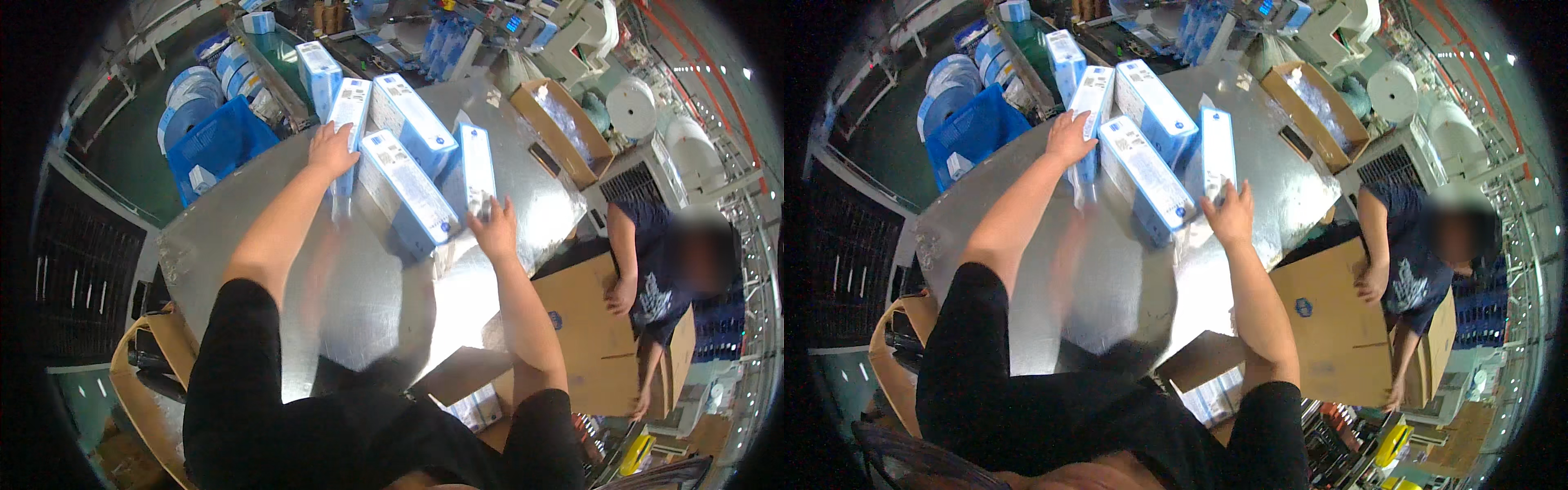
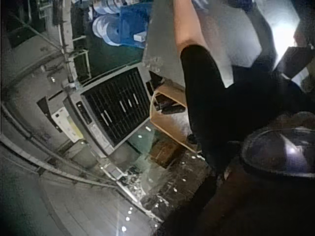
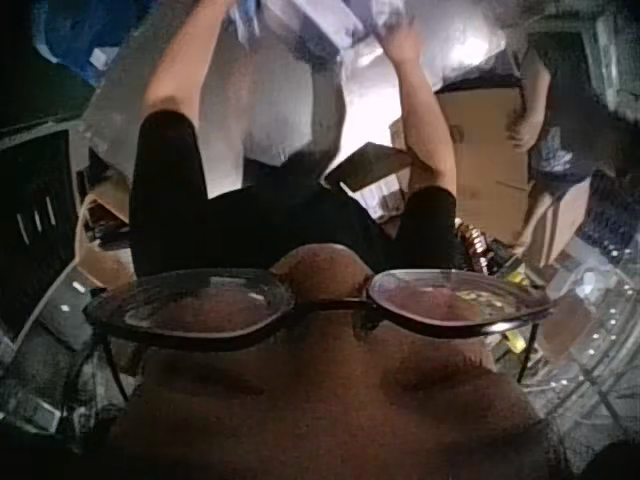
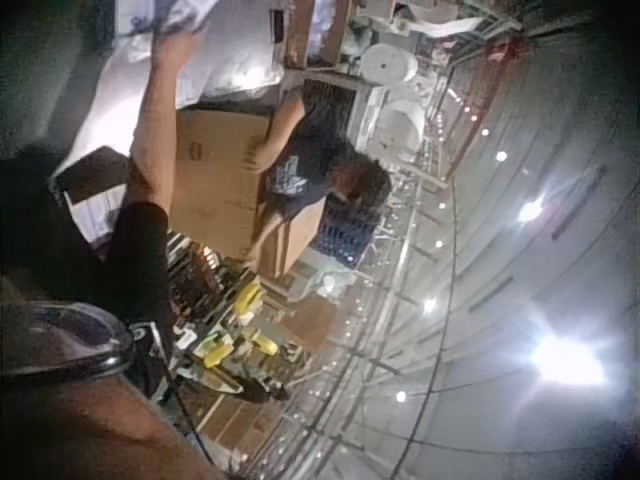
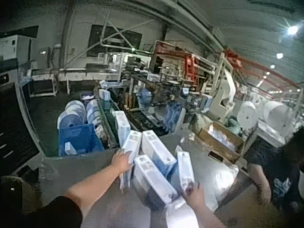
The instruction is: The person places several product boxes into a cardboard box, adds packing material, and moves the finished box onto a conveyor belt.
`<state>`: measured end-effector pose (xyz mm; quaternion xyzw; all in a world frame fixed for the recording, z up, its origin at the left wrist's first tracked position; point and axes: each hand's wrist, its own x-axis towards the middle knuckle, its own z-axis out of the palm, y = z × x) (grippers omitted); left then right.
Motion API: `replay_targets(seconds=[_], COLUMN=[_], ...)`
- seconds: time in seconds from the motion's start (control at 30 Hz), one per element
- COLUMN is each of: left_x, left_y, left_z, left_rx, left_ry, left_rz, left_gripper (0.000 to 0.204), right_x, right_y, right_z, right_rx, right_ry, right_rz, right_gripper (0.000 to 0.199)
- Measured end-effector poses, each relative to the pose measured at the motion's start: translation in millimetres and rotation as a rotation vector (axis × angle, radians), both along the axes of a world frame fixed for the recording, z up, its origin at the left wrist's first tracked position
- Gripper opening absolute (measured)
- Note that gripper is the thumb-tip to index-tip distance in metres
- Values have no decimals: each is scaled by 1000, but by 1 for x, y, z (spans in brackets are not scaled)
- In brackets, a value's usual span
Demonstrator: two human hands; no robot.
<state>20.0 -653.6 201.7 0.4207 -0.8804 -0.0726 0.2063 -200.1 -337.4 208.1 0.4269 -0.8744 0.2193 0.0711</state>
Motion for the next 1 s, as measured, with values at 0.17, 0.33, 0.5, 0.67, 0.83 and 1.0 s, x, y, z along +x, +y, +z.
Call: replay_targets(seconds=[0.17, 0.33, 0.5, 0.67, 0.83, 1.0], left_x=[-14, 10, 96, 201, 227, 241], left_y=[-11, 62, 198, 241, 233, 252], left_z=[10, 12, 23, 18, -70, -30], left_rx=[431, 423, 568, 956, 1762, 1711], left_ry=[-133, -71, -215, -29, 345, 377], left_rz=[170, 22, -77, -211, -236, -288], left_gripper=[99, 97, 98, 98, 84, 71], right_x=[-9, 53, 165, 187, 171, 175], right_y=[-66, -33, 44, 183, 161, 172], right_z=[-3, 5, 4, -22, -30, -33], right_rx=[398, 420, 424, 17, 123, 37], right_ry=[-369, -333, -348, -846, -2052, -2098], right_rz=[-277, -197, -92, 300, 129, 178], right_gripper=[105, 105, 102, 92, 69, 73])
